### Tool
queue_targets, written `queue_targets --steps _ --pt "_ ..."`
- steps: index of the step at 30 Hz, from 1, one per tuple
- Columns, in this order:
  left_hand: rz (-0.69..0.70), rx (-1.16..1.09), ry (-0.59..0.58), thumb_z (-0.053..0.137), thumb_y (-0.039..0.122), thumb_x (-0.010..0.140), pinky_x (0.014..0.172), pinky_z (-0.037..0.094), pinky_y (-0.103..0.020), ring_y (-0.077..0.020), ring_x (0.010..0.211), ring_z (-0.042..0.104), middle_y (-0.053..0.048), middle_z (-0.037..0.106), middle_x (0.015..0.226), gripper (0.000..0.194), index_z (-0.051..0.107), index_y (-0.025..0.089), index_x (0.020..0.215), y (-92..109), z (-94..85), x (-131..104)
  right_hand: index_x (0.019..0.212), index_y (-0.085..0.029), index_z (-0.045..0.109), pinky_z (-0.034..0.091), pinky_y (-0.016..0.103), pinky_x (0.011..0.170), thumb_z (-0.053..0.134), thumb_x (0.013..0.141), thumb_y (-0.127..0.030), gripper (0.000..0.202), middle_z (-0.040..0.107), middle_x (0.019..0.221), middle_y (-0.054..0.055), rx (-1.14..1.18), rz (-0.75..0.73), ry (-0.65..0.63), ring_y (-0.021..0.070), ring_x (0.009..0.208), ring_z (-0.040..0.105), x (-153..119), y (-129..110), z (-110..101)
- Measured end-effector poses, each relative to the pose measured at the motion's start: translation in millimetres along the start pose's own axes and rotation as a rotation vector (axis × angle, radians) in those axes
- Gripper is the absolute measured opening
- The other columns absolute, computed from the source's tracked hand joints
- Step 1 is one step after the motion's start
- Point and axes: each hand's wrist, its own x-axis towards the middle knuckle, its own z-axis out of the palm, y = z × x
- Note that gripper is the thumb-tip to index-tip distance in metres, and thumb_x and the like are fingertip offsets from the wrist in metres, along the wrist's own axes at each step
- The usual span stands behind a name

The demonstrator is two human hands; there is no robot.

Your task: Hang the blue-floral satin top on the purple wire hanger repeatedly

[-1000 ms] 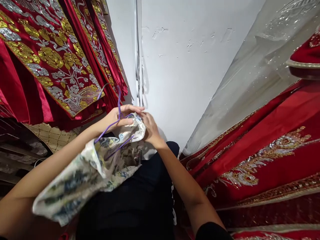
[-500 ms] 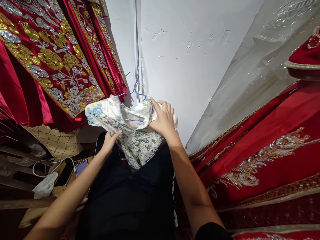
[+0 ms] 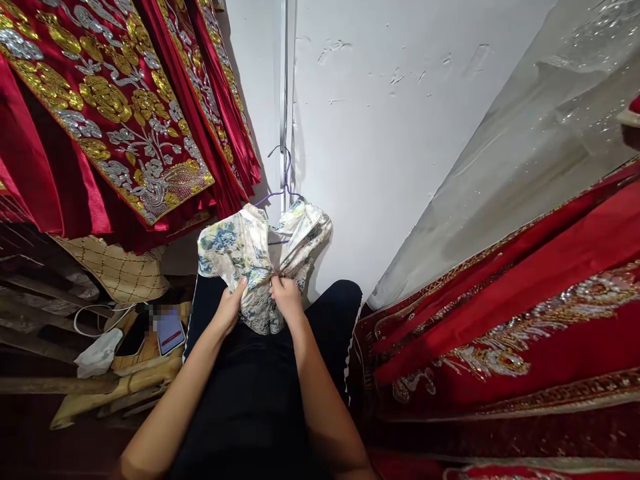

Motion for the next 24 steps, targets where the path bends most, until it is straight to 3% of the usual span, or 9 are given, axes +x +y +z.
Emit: queue_targets --steps 3,5,7,10,12,15,17,20,24 --pt "-0.014 -0.021 -0.025 0.072 0.059 0.08 0.099 0.052 -0.041 -0.0328 0.119 0.065 -0.012 0.074 0.115 0.053 0.07 0.02 0.116 -0.5 0.3 -4.5 0.057 -0.023 0.057 0.044 0.033 0.065 0.044 0.088 -0.057 0.048 0.063 0.06 0.005 0.005 0.029 -0.038 0.0221 0.064 0.06 5.9 9.0 5.3" --pt "0.024 0.038 0.031 0.071 0.059 0.079 0.1 0.051 -0.041 -0.0337 0.12 0.064 -0.012 0.073 0.116 0.051 0.07 0.021 0.113 -3.8 -1.4 -7.4 0.055 -0.022 0.055 0.043 0.032 0.064 0.046 0.087 -0.051 0.044 0.064 0.063 0.005 0.014 0.02 -0.029 0.0207 0.063 0.057 8.3 15.5 0.4" --pt "0.123 0.185 0.195 0.069 0.058 0.082 0.104 0.048 -0.042 -0.0328 0.125 0.06 -0.011 0.068 0.125 0.052 0.064 0.023 0.12 -8.2 -4.9 -10.5 0.054 -0.022 0.053 0.041 0.031 0.064 0.046 0.087 -0.046 0.042 0.064 0.063 0.005 0.016 0.02 -0.03 0.0194 0.061 0.055 9.5 22.3 -3.5" --pt "0.24 0.574 0.491 0.063 0.056 0.087 0.113 0.04 -0.042 -0.0296 0.139 0.044 -0.014 0.047 0.146 0.068 0.037 0.028 0.143 -14.5 -11.2 -14.4 0.054 -0.021 0.055 0.04 0.03 0.063 0.046 0.087 -0.042 0.04 0.062 0.06 0.005 0.02 0.029 -0.051 0.0185 0.06 0.054 10.4 30.7 0.1" --pt "0.339 0.772 0.523 0.063 0.055 0.087 0.115 0.036 -0.042 -0.0293 0.142 0.037 -0.016 0.038 0.149 0.071 0.03 0.028 0.144 -18.6 -12.1 -15.0 0.055 -0.02 0.056 0.041 0.03 0.063 0.046 0.087 -0.041 0.039 0.061 0.059 0.005 0.024 0.028 -0.063 0.0181 0.06 0.055 11.3 34.1 7.6" --pt "0.572 0.799 0.248 0.064 0.047 0.089 0.11 0.04 -0.047 -0.0309 0.132 0.046 -0.015 0.05 0.134 0.048 0.047 0.026 0.128 -27.5 -4.6 -11.4 0.055 -0.02 0.056 0.041 0.029 0.064 0.048 0.085 -0.04 0.037 0.06 0.057 0.004 0.026 0.022 -0.073 0.017 0.059 0.055 13.4 37.2 16.1" --pt "0.635 0.746 0.042 0.062 0.04 0.092 0.105 0.044 -0.048 -0.03 0.125 0.052 -0.013 0.056 0.124 0.032 0.054 0.024 0.118 -35.8 4.1 -7.0 0.055 -0.02 0.056 0.041 0.028 0.062 0.049 0.083 -0.039 0.035 0.058 0.055 0.002 0.028 0.022 -0.07 0.016 0.056 0.053 15.0 39.5 15.2" --pt "0.58 0.664 -0.129 0.059 0.034 0.095 0.1 0.047 -0.044 -0.0259 0.117 0.058 -0.01 0.062 0.117 0.022 0.057 0.023 0.114 -48.3 15.3 -0.7 0.057 -0.02 0.056 0.04 0.027 0.059 0.047 0.084 -0.039 0.034 0.057 0.055 0.002 0.044 0.027 -0.067 0.0152 0.055 0.052 17.2 43.9 5.9" --pt "0.457 0.498 -0.219 0.059 0.033 0.096 0.095 0.052 -0.039 -0.0215 0.103 0.067 -0.008 0.067 0.106 0.021 0.058 0.022 0.114 -59.2 21.3 4.8 0.059 -0.02 0.054 0.04 0.027 0.057 0.047 0.084 -0.04 0.033 0.054 0.054 0.0 0.073 0.033 -0.063 0.0144 0.053 0.05 20.9 49.5 -4.3"
